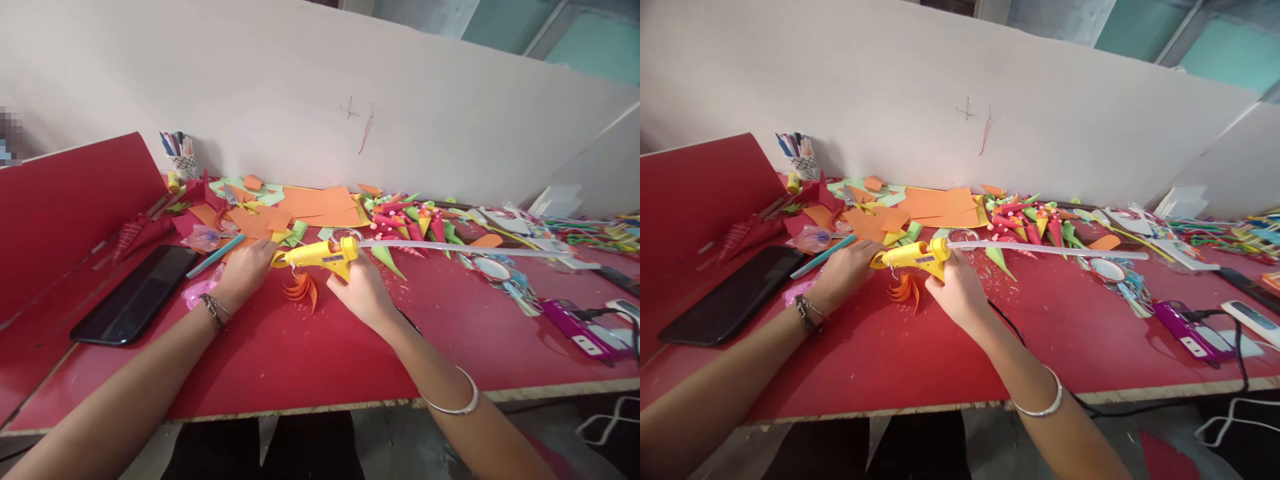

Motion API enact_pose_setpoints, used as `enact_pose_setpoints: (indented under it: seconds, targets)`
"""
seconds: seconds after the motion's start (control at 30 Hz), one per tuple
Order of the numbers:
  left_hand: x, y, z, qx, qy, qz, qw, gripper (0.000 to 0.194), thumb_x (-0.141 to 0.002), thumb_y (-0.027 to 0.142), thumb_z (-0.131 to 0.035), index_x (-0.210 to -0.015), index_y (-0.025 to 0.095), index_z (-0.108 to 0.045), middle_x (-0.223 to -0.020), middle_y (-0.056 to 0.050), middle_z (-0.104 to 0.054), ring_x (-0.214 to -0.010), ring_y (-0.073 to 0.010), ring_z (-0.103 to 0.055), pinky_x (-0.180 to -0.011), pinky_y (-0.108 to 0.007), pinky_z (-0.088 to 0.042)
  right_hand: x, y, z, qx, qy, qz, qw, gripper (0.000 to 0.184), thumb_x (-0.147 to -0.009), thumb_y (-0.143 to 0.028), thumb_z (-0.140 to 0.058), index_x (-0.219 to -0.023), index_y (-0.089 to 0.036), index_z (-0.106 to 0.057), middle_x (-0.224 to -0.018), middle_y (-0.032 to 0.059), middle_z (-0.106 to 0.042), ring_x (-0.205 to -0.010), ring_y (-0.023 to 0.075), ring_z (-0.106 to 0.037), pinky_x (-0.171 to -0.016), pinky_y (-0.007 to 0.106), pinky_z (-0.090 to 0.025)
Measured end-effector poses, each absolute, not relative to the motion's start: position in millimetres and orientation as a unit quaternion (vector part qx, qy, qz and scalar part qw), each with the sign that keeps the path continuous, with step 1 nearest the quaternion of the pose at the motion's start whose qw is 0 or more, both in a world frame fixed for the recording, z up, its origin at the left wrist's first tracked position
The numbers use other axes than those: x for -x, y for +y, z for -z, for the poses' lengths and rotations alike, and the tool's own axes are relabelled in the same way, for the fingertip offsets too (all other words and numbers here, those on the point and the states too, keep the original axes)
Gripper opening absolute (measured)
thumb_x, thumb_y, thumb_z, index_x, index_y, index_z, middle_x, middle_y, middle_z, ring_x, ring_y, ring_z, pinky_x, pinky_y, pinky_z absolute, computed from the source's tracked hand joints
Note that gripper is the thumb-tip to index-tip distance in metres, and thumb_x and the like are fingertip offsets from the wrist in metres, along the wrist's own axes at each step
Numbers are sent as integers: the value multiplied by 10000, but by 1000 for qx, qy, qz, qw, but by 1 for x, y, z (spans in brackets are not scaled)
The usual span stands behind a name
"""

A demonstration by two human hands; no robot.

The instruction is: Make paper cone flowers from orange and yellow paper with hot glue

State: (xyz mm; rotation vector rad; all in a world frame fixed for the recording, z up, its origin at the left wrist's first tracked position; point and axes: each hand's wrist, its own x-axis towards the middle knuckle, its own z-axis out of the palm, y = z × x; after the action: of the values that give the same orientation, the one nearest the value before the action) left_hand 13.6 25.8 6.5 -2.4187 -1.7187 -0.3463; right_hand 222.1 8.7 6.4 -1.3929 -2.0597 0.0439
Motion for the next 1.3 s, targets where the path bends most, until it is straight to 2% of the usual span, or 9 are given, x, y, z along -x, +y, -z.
enact_pose_setpoints:
  seconds: [0.17,0.3,0.43,0.57,0.7,0.87,1.0,1.2,1.3]
  targets:
    - [-1,34,1,818,-544,187,9,275,-750,82,-384,-953,155,-554,-926,-75,-614,-839,-178,-567,-719,-257,-424,-226,13,-7,527,-768,-9,363,326,-688,-278,-503,-981,-136,-516,-868,101,-568,-742,212,-555,-594,321,-457]
    - [4,36,2,818,-531,219,-13,246,-764,119,-398,-941,163,-563,-931,-67,-632,-846,-178,-566,-742,-259,-421,-229,15,-10,532,-762,-13,369,305,-685,-287,-525,-947,-132,-539,-888,113,-577,-791,225,-560,-646,338,-466]
    - [2,35,-2,817,-535,214,-15,179,-797,187,-398,-806,161,-575,-788,-52,-641,-712,-163,-570,-648,-246,-413,-230,15,-13,530,-756,-28,384,262,-676,-293,-546,-892,-144,-558,-879,105,-594,-812,225,-565,-696,342,-467]
    - [2,35,-3,808,-552,206,-6,216,-805,287,-433,-697,140,-549,-648,-40,-598,-576,-148,-535,-542,-240,-371,-232,18,-13,526,-754,-53,391,250,-678,-297,-551,-874,-143,-560,-896,108,-604,-825,221,-568,-682,324,-470]
    - [5,36,-2,800,-564,206,5,281,-809,369,-439,-683,138,-536,-616,-39,-582,-544,-144,-515,-520,-240,-341,-244,23,-13,540,-742,-43,396,238,-682,-308,-543,-851,-142,-563,-855,100,-610,-792,214,-573,-655,312,-467]
    - [7,35,-3,791,-586,169,53,320,-830,418,-387,-744,148,-536,-684,-58,-601,-612,-159,-547,-530,-233,-327,-282,20,-15,580,-715,-10,390,226,-671,-334,-555,-805,-152,-573,-772,74,-622,-703,195,-576,-623,299,-456]
    - [5,34,-5,792,-584,162,73,371,-828,465,-362,-742,151,-540,-674,-61,-604,-610,-176,-559,-510,-241,-326,-330,10,-8,649,-673,24,354,282,-656,-390,-568,-822,-162,-575,-790,74,-626,-714,203,-579,-621,294,-441]
    - [3,33,-5,791,-586,140,102,435,-814,527,-331,-750,156,-548,-653,-61,-602,-588,-193,-569,-471,-244,-311,-395,2,21,722,-642,59,250,362,-648,-421,-535,-874,-139,-565,-823,97,-617,-749,224,-574,-620,287,-428]
    - [4,33,-4,785,-595,131,113,456,-818,533,-301,-751,160,-555,-654,-63,-604,-594,-201,-576,-449,-243,-288,-408,0,32,748,-626,43,217,361,-657,-433,-515,-848,-133,-575,-804,107,-622,-738,228,-583,-611,284,-425]
